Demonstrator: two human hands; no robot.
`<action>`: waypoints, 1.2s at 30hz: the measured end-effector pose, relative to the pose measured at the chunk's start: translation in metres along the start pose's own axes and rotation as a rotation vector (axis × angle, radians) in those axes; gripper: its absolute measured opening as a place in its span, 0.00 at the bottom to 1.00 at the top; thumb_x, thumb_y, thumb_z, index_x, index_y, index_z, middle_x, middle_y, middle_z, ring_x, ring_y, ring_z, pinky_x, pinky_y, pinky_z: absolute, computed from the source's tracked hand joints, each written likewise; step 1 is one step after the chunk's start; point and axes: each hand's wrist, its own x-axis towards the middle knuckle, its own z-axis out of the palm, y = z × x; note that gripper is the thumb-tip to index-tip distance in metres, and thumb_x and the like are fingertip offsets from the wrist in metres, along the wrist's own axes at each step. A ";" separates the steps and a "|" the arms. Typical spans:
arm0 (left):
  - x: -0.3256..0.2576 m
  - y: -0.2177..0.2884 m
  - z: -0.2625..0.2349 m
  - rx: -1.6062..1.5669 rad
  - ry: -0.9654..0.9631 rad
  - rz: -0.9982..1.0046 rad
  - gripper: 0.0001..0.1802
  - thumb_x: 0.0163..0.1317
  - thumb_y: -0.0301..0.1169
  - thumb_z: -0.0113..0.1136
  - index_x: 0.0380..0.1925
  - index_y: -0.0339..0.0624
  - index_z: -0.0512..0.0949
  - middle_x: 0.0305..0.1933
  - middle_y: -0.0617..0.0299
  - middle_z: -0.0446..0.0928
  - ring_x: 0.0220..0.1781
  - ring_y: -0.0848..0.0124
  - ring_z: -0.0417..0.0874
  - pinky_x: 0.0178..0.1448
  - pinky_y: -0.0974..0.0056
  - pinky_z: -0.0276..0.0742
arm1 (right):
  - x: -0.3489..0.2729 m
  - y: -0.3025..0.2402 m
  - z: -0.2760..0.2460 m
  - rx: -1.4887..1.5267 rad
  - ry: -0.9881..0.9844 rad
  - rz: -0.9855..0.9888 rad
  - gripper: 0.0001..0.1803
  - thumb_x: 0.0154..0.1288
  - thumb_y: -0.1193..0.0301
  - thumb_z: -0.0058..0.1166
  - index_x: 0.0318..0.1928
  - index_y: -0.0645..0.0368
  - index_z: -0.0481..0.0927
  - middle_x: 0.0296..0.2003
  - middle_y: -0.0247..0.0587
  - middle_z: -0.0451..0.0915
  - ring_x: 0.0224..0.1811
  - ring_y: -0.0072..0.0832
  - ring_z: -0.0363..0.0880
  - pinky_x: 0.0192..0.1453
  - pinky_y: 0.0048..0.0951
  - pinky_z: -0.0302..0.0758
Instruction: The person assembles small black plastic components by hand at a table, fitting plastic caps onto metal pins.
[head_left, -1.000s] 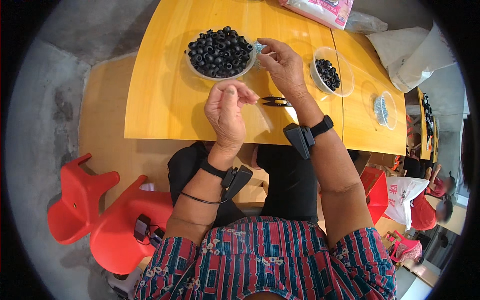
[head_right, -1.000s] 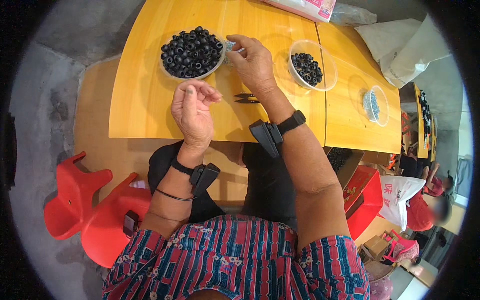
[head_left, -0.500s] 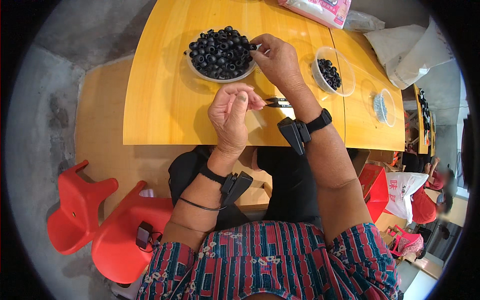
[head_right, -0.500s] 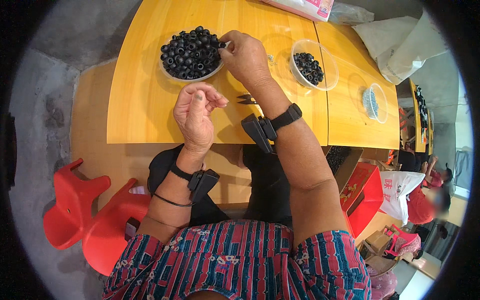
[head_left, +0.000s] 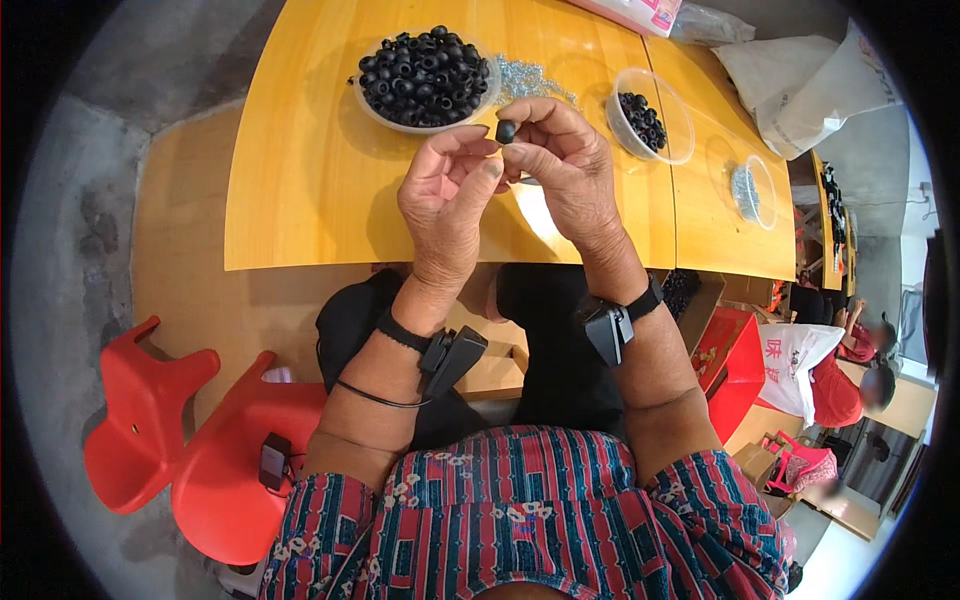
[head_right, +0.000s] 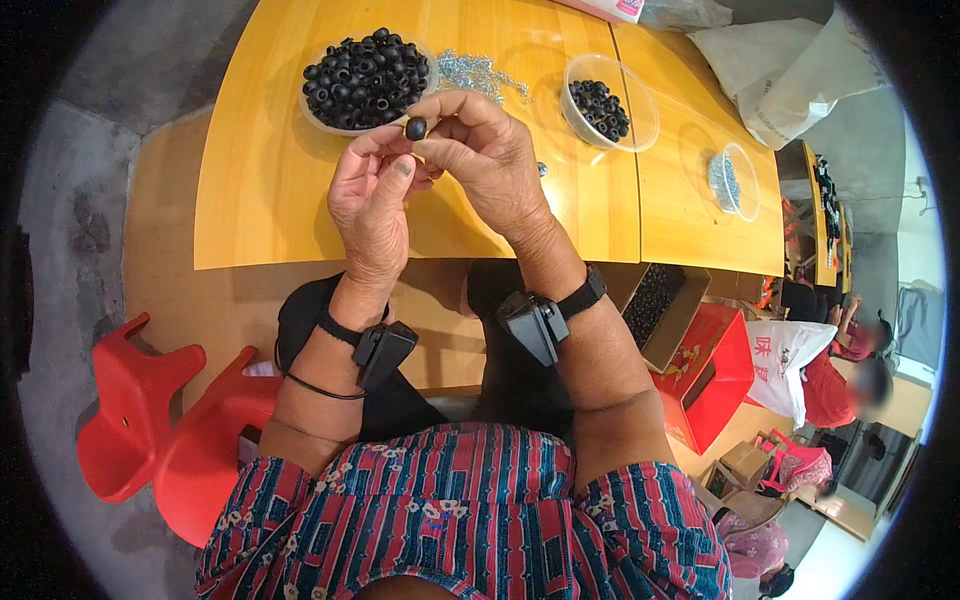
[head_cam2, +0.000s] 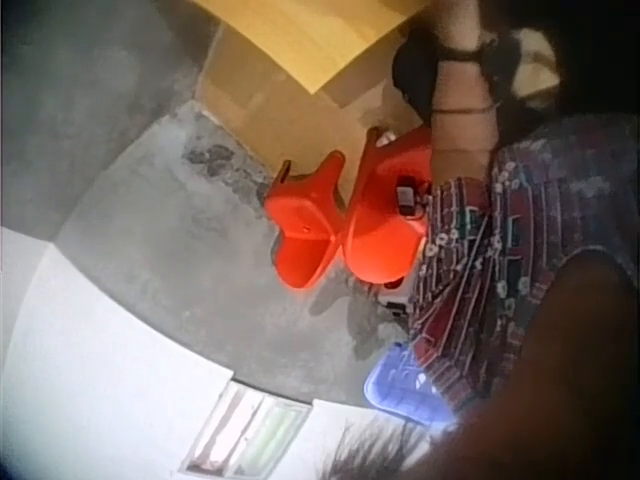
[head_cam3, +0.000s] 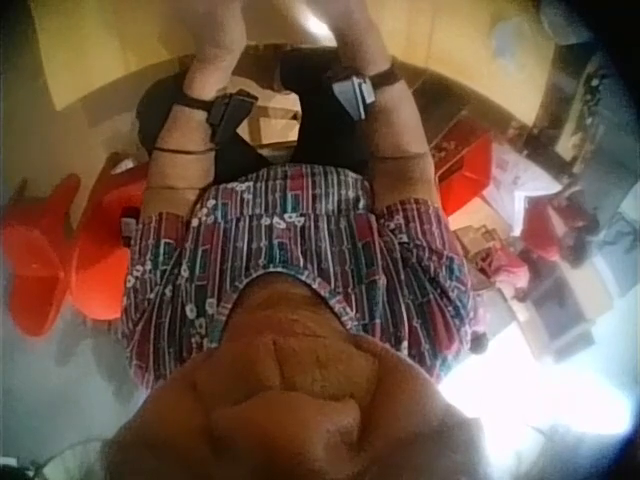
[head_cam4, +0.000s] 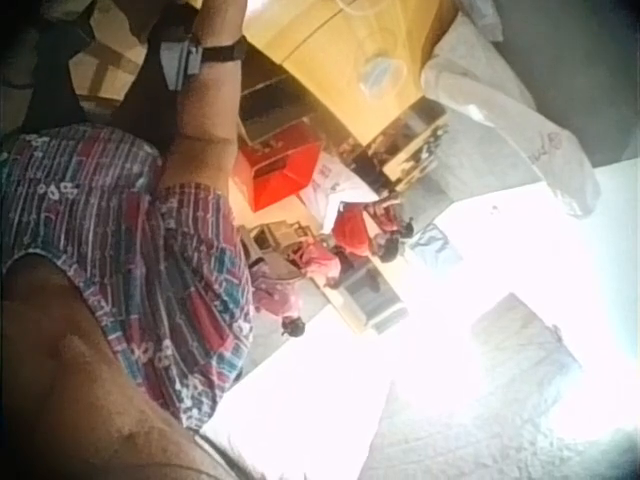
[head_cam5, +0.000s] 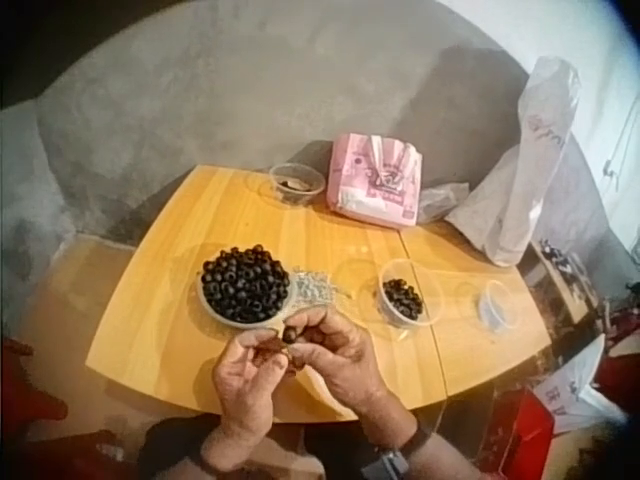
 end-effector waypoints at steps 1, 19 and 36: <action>0.000 0.000 0.003 -0.034 -0.009 0.016 0.14 0.58 0.21 0.56 0.46 0.35 0.71 0.40 0.59 0.75 0.38 0.74 0.78 0.43 0.70 0.77 | -0.002 0.000 0.000 0.028 0.002 0.004 0.12 0.58 0.83 0.53 0.44 0.63 0.75 0.34 0.32 0.76 0.32 0.18 0.75 0.36 0.18 0.76; 0.006 0.000 -0.003 0.050 0.070 -0.112 0.07 0.59 0.25 0.58 0.38 0.35 0.76 0.31 0.65 0.77 0.29 0.82 0.75 0.33 0.77 0.74 | -0.005 -0.005 0.005 -0.801 0.029 -0.302 0.12 0.51 0.83 0.58 0.38 0.60 0.79 0.30 0.36 0.75 0.29 0.21 0.78 0.32 0.19 0.75; 0.011 -0.003 -0.016 -0.528 -0.081 -0.545 0.10 0.64 0.32 0.54 0.42 0.41 0.75 0.33 0.69 0.74 0.31 0.81 0.72 0.36 0.75 0.73 | -0.005 0.017 -0.003 -0.325 0.082 -0.139 0.15 0.51 0.84 0.59 0.42 0.61 0.81 0.32 0.34 0.75 0.33 0.19 0.77 0.40 0.18 0.76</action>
